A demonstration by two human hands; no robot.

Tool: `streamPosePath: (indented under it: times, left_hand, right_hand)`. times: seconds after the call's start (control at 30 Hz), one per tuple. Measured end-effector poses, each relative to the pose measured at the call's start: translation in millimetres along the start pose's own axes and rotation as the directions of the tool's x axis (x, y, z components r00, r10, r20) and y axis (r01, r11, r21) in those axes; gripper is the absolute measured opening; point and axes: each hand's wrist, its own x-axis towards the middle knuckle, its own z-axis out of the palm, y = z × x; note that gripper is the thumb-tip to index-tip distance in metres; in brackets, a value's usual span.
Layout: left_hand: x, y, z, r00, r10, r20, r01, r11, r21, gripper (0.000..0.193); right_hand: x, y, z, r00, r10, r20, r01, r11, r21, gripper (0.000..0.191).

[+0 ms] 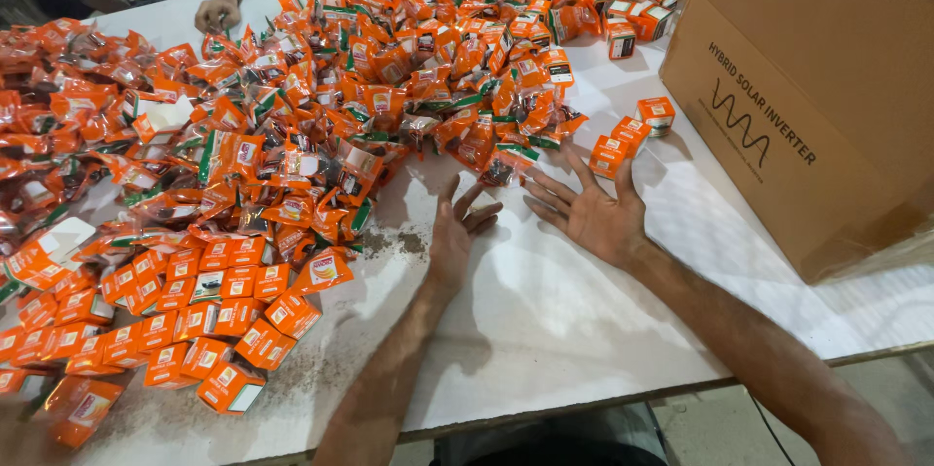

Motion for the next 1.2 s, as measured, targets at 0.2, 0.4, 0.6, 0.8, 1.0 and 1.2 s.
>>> streamPosePath:
  times: [0.2,0.4,0.6,0.8,1.0,1.2]
  left_hand:
    - [-1,22,7,0.853,0.522,0.012,-0.318,0.503,0.804,0.08]
    - [7,44,-18,0.835,0.543,0.093,-0.171,0.094,0.981,0.094]
    - [7,32,-18,0.958,0.285,0.019,-0.02,0.002,1.0,0.069]
    - [2,41,-10,0.989,0.15,0.0,-0.001,0.007,1.0,0.035]
    - [1,37,-16,0.988,0.155,0.028,-0.024,-0.025,0.999,0.042]
    - [9,27,-28,0.941,0.324,-0.096,-0.163,0.685,0.71,0.065]
  right_hand:
    - [5,23,-25,0.969,-0.225,0.1,0.242,0.945,-0.221,0.099]
    - [5,32,-41,0.94,-0.3,0.16,0.337,0.886,-0.318,0.095]
    - [8,32,-38,0.943,-0.268,0.199,0.325,0.873,-0.364,0.094]
    - [9,32,-39,0.955,-0.22,0.2,0.287,0.857,-0.428,0.099]
    - [9,31,-37,0.949,-0.191,0.252,0.299,0.8,-0.519,0.103]
    - [4,25,-34,0.965,-0.194,0.176,0.248,0.893,-0.375,0.095]
